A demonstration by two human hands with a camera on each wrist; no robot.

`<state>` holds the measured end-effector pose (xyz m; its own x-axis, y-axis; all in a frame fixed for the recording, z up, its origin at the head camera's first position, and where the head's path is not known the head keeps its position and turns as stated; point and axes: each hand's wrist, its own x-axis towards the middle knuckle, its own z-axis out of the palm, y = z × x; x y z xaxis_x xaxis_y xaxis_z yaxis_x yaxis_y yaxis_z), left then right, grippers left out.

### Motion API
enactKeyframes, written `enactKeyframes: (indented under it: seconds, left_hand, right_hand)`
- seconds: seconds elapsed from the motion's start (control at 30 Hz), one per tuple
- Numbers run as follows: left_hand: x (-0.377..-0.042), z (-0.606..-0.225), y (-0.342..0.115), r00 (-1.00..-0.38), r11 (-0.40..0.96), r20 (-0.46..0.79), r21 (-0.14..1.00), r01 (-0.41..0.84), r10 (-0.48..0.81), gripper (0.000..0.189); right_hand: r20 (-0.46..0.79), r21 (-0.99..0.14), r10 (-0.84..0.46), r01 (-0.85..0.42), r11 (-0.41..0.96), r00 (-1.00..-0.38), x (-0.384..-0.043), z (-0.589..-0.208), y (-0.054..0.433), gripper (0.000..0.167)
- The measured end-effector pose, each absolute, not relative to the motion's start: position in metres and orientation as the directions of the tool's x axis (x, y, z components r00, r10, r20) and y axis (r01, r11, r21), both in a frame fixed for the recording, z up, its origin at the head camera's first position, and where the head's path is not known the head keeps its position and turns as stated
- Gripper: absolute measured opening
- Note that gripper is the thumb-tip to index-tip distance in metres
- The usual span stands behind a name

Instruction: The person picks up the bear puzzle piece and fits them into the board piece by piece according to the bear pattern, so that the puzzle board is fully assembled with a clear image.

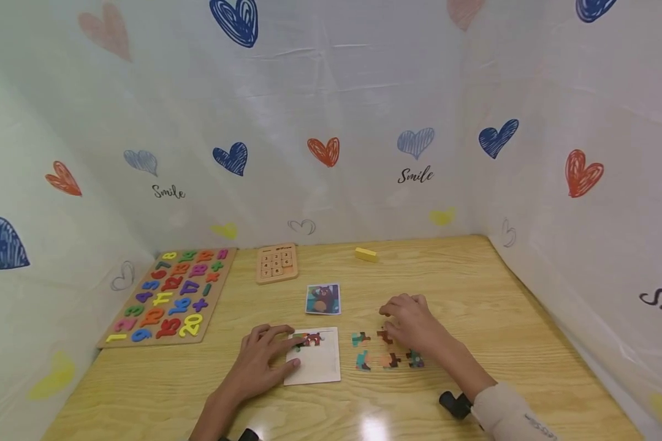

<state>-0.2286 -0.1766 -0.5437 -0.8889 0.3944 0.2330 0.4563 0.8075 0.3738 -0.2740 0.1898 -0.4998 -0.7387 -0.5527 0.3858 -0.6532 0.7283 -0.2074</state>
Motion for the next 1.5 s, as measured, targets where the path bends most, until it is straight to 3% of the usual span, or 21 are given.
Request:
enactKeyframes:
  seconds: [0.4, 0.97, 1.5]
  left_hand:
    - [-0.228, -0.543, -0.179, -0.889, 0.81, 0.225, 0.368, 0.456, 0.398, 0.044]
    - [-0.229, -0.543, -0.178, -0.889, 0.804, 0.223, 0.38, 0.458, 0.4, 0.045]
    - [-0.228, -0.545, -0.177, -0.893, 0.81, 0.217, 0.376, 0.45, 0.395, 0.045]
  right_hand:
    - [0.331, -0.165, -0.518, -0.589, 0.791, -0.789, -0.281, -0.505, 0.217, 0.025]
    - [0.243, -0.26, -0.472, -0.526, 0.81, -0.847, -0.29, -0.509, 0.232, 0.027]
    - [0.259, -0.217, -0.522, -0.576, 0.788, -0.813, -0.297, -0.513, 0.233, 0.022]
